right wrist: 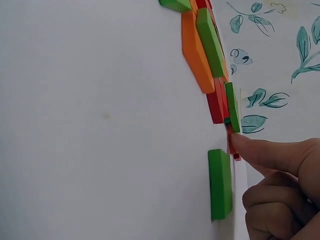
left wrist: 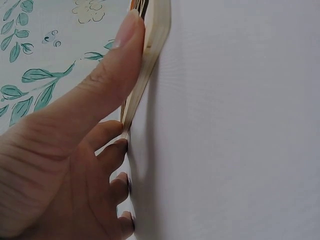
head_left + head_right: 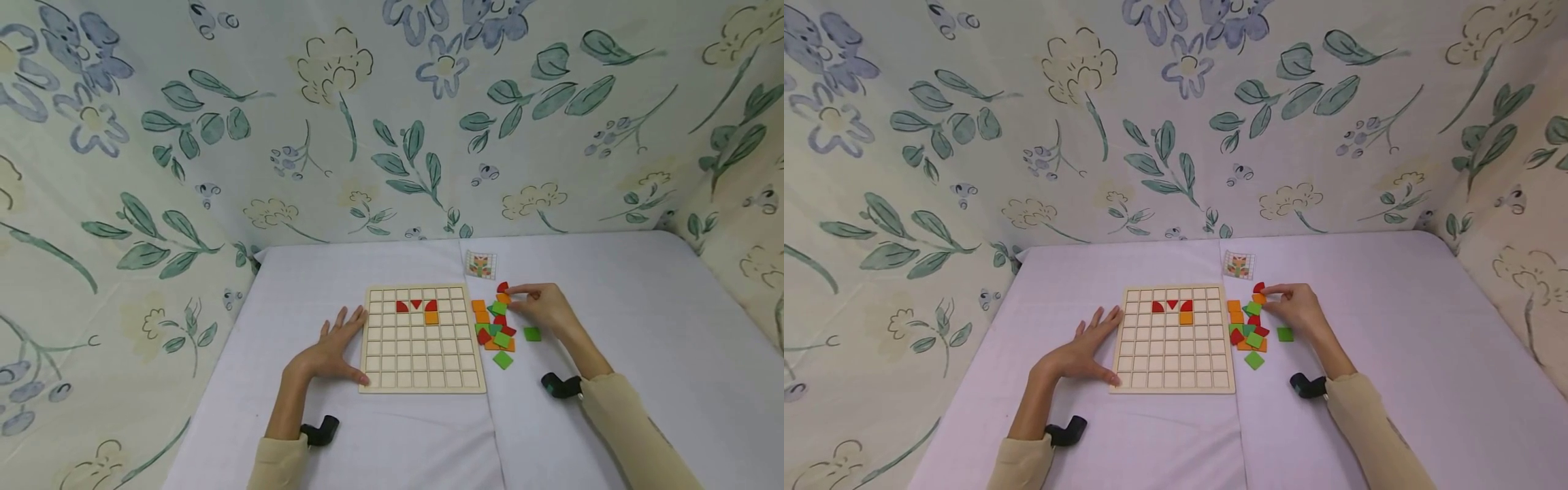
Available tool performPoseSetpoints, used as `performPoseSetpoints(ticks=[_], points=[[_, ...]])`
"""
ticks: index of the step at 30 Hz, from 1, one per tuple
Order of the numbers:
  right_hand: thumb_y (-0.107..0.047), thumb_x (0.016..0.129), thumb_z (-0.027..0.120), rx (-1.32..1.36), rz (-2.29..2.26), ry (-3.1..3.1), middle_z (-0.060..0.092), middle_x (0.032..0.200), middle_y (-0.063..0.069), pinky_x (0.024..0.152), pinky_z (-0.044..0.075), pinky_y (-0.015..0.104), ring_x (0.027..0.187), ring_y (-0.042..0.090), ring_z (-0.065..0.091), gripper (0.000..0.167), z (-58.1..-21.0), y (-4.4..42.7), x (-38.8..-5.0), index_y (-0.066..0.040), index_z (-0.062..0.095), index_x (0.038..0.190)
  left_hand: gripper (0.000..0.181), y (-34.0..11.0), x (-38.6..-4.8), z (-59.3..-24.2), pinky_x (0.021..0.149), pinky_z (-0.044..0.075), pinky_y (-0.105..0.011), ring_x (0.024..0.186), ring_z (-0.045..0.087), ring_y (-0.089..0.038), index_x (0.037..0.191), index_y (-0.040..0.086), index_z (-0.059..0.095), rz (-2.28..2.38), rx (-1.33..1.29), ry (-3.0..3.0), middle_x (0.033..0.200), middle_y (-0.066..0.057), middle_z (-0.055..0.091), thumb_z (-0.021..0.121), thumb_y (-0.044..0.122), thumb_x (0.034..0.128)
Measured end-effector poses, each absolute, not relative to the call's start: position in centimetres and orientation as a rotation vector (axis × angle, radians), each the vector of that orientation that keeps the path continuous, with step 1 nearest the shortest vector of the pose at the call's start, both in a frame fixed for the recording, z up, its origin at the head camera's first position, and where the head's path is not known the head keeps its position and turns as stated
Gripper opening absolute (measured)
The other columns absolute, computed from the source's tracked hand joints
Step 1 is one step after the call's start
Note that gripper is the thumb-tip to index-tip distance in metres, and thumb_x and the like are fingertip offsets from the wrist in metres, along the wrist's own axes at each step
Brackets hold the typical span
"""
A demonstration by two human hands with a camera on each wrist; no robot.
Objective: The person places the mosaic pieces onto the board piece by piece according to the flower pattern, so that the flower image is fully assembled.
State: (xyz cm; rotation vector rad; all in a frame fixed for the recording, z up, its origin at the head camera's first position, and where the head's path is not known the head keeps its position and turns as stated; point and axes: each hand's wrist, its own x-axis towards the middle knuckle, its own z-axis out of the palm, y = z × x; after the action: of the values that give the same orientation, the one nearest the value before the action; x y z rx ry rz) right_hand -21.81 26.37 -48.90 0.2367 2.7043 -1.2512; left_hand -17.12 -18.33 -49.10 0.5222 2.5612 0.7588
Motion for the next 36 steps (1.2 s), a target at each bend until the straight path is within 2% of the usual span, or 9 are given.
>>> performPoseSetpoints(ticks=[2, 7, 9, 15, 23, 31, 36], points=[[-0.019, 0.095, 0.075, 0.23, -1.248, 2.707, 0.038, 0.065, 0.001, 0.051, 0.027, 0.026, 0.061, 0.018, 0.039, 0.041, -48.88, 26.31, -21.98, -0.001, 0.069, 0.132, 0.134, -18.32, -17.09, -49.04, 0.129, -0.008, -0.065, 0.162, -0.013, -0.037, 0.167, 0.013, 0.014, 0.764, 0.523, 2.56, 0.176, -0.006, 0.002, 0.097, 0.042, 0.0666], [-0.02, 0.096, 0.074, 0.239, -1.211, 2.725, 0.046, 0.083, 0.006, 0.06, 0.033, 0.028, 0.082, 0.023, 0.042, 0.037, -49.02, 26.31, -22.42, -0.004, 0.071, 0.129, 0.134, -18.31, -17.01, -48.99, 0.129, -0.008, -0.064, 0.162, -0.012, -0.037, 0.167, 0.014, 0.014, 0.766, 0.517, 2.562, 0.176, -0.005, 0.002, 0.097, 0.042, 0.066], [-0.02, 0.095, 0.075, 0.248, -1.201, 2.733, 0.046, 0.084, 0.006, 0.061, 0.034, 0.029, 0.083, 0.024, 0.043, 0.036, -49.1, 26.4, -22.57, -0.005, 0.072, 0.127, 0.134, -18.3, -16.98, -48.97, 0.129, -0.007, -0.064, 0.162, -0.012, -0.036, 0.167, 0.015, 0.014, 0.766, 0.514, 2.562, 0.176, -0.004, 0.002, 0.097, 0.042, 0.0661], [-0.02, 0.093, 0.077, 0.313, -1.202, 2.73, 0.042, 0.067, 0.002, 0.055, 0.033, 0.028, 0.068, 0.022, 0.043, 0.039, -49.22, 26.56, -22.68, -0.002, 0.071, 0.126, 0.134, -18.24, -16.94, -48.88, 0.13, -0.008, -0.062, 0.163, -0.013, -0.034, 0.168, 0.016, 0.013, 0.761, 0.508, 2.558, 0.176, -0.002, 0.002, 0.097, 0.042, 0.0668], [-0.02, 0.092, 0.078, 0.361, -1.213, 2.73, 0.041, 0.07, 0.003, 0.056, 0.032, 0.028, 0.074, 0.021, 0.041, 0.041, -49.34, 26.48, -22.44, -0.001, 0.07, 0.127, 0.132, -18.18, -16.92, -48.65, 0.129, -0.008, -0.065, 0.162, -0.012, -0.037, 0.167, 0.012, 0.016, 0.804, 0.519, 2.554, 0.176, -0.006, 0.004, 0.098, 0.038, 0.0664], [-0.021, 0.092, 0.078, 0.364, -1.218, 2.717, 0.041, 0.066, 0.001, 0.058, 0.032, 0.03, 0.07, 0.021, 0.041, 0.043, -49.46, 27.03, -22.52, -0.001, 0.07, 0.129, 0.132, -18.14, -17.0, -48.73, 0.129, -0.008, -0.065, 0.162, -0.012, -0.037, 0.167, 0.011, 0.015, 0.806, 0.512, 2.553, 0.176, -0.006, 0.005, 0.098, 0.037, 0.0668], [-0.02, 0.091, 0.079, 0.334, -1.221, 2.725, 0.04, 0.069, 0.002, 0.059, 0.032, 0.029, 0.077, 0.022, 0.041, 0.041, -49.51, 27.04, -22.49, -0.001, 0.071, 0.127, 0.133, -18.1, -17.01, -48.77, 0.129, -0.008, -0.065, 0.162, -0.012, -0.037, 0.167, 0.012, 0.015, 0.812, 0.511, 2.551, 0.176, -0.006, 0.005, 0.098, 0.037, 0.0662]])
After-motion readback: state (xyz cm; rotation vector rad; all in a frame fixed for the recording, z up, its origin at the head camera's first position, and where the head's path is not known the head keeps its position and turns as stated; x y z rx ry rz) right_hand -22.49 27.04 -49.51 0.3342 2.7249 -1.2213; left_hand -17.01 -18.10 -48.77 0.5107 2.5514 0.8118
